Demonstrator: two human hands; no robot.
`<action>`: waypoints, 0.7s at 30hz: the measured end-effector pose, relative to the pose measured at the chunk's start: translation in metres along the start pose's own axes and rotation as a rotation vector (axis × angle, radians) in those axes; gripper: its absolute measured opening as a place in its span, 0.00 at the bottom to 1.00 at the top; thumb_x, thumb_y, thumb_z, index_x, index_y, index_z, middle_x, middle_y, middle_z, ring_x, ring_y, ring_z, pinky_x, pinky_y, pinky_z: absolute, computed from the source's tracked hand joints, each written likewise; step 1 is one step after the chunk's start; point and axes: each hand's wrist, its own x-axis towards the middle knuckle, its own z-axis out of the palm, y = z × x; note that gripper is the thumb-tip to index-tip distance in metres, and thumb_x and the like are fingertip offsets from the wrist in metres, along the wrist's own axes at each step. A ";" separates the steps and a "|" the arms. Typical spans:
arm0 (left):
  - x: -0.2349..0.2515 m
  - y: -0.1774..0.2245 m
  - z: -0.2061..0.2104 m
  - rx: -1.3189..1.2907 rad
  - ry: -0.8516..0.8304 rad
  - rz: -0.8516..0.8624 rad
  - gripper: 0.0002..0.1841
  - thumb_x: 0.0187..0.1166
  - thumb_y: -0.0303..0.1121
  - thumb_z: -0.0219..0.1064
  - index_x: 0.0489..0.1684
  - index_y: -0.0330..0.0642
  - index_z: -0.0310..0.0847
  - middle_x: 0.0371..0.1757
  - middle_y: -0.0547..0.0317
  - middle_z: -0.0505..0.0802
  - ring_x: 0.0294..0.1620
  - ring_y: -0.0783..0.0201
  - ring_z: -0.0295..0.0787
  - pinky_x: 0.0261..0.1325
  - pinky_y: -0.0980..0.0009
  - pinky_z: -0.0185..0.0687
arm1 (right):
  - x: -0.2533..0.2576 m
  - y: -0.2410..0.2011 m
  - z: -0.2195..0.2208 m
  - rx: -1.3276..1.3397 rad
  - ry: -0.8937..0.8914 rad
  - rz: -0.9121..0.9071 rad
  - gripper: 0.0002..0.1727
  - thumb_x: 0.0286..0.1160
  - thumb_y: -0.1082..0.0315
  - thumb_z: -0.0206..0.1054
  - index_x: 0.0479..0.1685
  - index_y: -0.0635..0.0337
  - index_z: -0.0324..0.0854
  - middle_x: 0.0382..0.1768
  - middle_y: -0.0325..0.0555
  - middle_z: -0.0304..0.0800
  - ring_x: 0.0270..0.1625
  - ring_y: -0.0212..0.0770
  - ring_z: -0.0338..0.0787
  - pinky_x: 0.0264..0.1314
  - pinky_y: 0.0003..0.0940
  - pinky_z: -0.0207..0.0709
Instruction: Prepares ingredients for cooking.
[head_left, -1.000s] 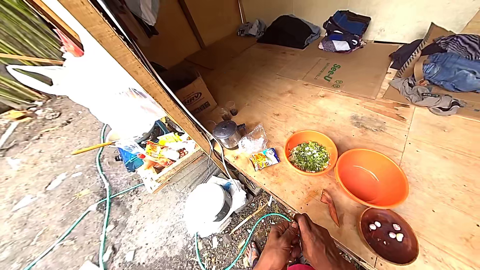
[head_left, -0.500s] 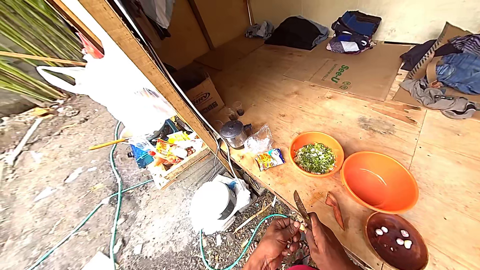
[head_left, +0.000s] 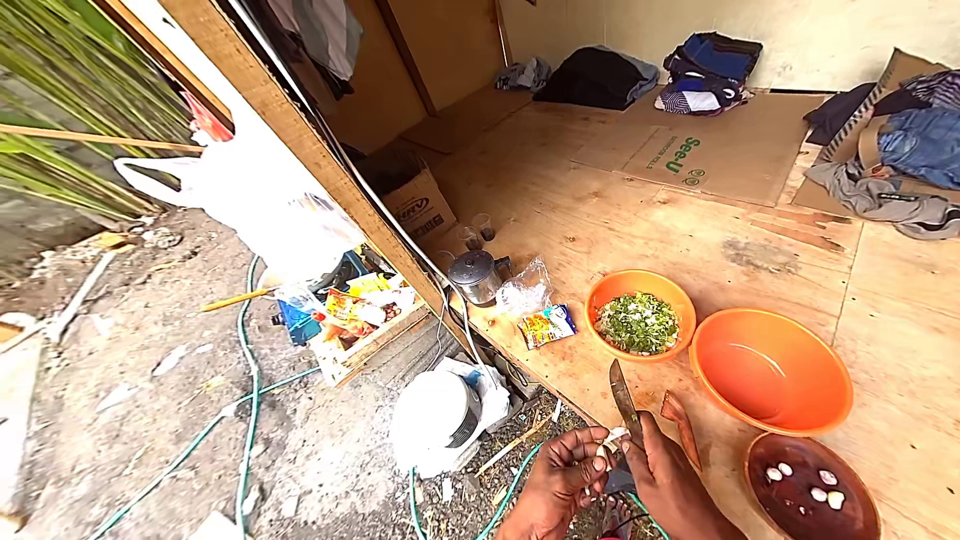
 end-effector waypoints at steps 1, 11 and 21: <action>0.000 -0.001 0.001 -0.017 0.047 0.013 0.20 0.72 0.21 0.73 0.64 0.31 0.82 0.45 0.46 0.94 0.28 0.69 0.85 0.28 0.76 0.79 | -0.002 -0.001 0.000 -0.027 0.018 -0.040 0.22 0.81 0.66 0.54 0.72 0.64 0.72 0.44 0.50 0.89 0.43 0.45 0.90 0.50 0.45 0.86; -0.005 0.002 0.021 0.242 0.317 0.138 0.14 0.69 0.20 0.75 0.51 0.26 0.85 0.34 0.46 0.94 0.22 0.67 0.85 0.20 0.75 0.77 | -0.025 -0.009 0.025 -0.424 0.092 -0.248 0.20 0.74 0.74 0.63 0.66 0.59 0.76 0.45 0.51 0.90 0.24 0.48 0.92 0.23 0.46 0.87; -0.013 0.007 0.024 0.342 0.251 0.130 0.15 0.73 0.19 0.70 0.57 0.27 0.84 0.40 0.47 0.96 0.24 0.67 0.87 0.23 0.74 0.81 | -0.020 -0.019 0.020 -0.306 -0.072 -0.031 0.23 0.77 0.73 0.57 0.72 0.65 0.70 0.44 0.56 0.92 0.40 0.57 0.95 0.41 0.55 0.87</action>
